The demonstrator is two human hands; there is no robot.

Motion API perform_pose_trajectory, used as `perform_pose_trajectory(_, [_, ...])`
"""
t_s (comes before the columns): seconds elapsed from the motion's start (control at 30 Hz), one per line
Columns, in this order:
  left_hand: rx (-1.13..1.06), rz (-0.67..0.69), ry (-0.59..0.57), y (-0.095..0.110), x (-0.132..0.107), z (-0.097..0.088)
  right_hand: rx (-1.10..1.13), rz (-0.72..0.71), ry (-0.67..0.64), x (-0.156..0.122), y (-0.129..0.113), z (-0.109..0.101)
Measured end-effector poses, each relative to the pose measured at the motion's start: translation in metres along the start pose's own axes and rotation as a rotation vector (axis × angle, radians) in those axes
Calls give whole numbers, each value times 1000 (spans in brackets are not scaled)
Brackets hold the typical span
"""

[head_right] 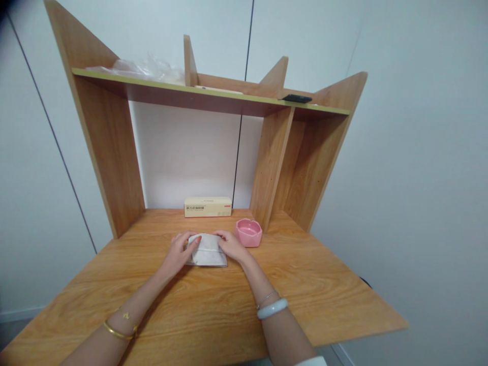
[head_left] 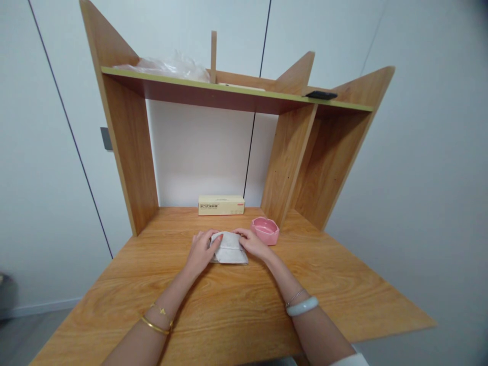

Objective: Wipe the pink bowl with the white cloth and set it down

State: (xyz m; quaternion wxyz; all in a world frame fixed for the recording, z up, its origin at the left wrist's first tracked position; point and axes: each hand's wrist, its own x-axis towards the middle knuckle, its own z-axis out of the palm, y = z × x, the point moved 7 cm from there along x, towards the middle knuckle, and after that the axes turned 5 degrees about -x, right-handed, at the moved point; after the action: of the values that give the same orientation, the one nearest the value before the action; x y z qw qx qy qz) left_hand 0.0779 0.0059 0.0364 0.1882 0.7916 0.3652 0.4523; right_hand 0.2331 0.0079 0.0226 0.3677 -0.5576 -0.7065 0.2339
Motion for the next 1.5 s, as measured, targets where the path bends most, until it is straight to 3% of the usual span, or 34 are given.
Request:
perform_pose_trajectory(0.23, [-61, -107, 148, -24, 4, -7, -124, -98, -41, 1, 5, 5])
perform_pose_trajectory(0.5, [-397, -282, 56, -58, -1, 16, -331, -9, 39, -4, 21, 0])
perform_pose_trajectory(0.73, [-542, -212, 16, -44, 1, 20, -438, 78, 34, -6, 23, -3])
perform_pose_trajectory(0.9, [-565, -197, -39, -44, 4, 28, -377, 94, 60, -5, 27, -2])
perform_pose_trajectory(1.17, [-336, -149, -60, -50, 3, 27, -346, 255, 163, -17, 36, -25])
perform_pose_trajectory(1.37, [-299, -118, -58, -32, 1, 20, -264, 306, 55, -24, 34, -22])
perform_pose_trajectory(1.5, [-327, -124, -19, -24, 0, 16, -189, 377, -88, -28, 35, -15])
